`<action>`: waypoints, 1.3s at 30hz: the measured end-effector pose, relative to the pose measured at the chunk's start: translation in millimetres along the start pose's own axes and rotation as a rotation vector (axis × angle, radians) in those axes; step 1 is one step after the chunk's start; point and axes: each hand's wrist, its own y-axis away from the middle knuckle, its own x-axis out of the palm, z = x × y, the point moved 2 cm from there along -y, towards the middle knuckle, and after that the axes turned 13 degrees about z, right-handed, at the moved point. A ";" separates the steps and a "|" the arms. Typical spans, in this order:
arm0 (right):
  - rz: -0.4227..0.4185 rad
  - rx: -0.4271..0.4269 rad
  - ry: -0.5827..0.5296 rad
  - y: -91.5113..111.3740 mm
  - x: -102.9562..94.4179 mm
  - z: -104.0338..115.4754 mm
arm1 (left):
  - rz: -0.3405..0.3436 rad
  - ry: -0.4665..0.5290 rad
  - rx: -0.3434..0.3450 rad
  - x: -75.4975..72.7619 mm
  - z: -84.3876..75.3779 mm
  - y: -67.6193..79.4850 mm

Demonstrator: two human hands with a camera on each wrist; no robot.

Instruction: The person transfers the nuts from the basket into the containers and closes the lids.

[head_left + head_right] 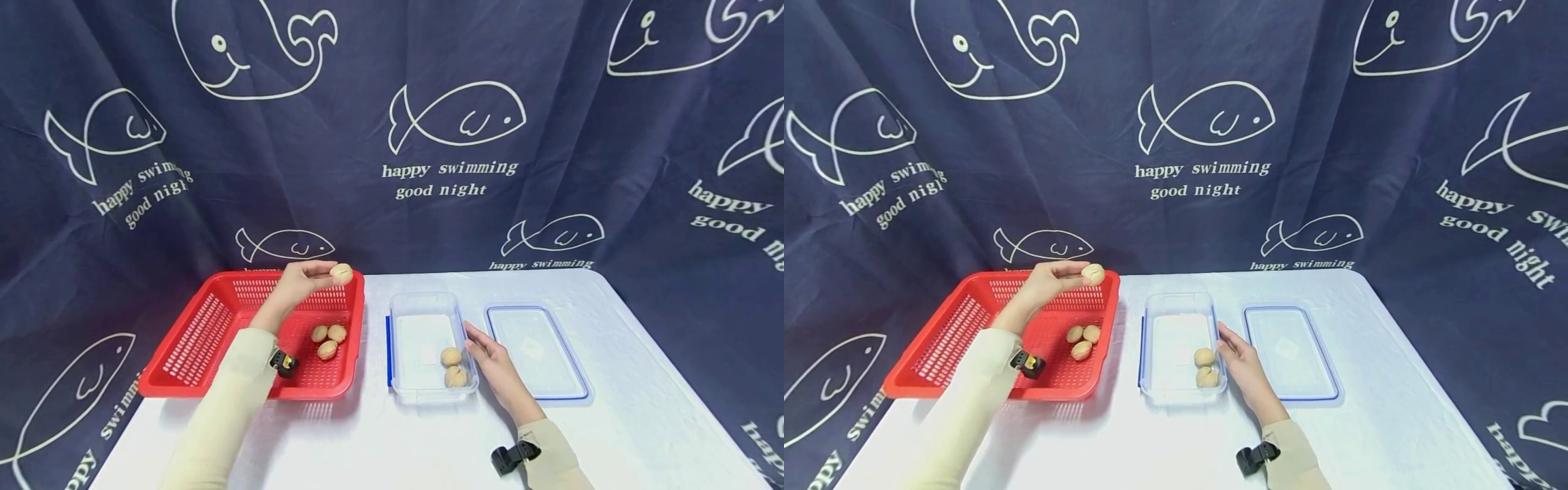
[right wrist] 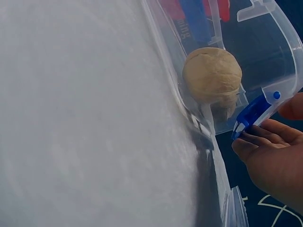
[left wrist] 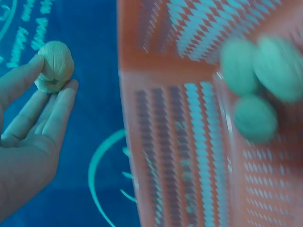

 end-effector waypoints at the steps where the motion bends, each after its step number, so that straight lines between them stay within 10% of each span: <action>1: -0.001 -0.005 -0.002 0.1 -0.1 0.1 | -0.010 0.000 -0.003 3.5 -4.0 0.8; 21: 0.001 -0.015 -0.032 -0.2 0.2 1.9 | -0.065 0.133 0.054 93.6 -59.2 15.9; 39: 0.000 -0.002 -0.011 -0.7 -0.1 -0.7 | -0.071 0.209 0.044 177.1 -20.4 -8.7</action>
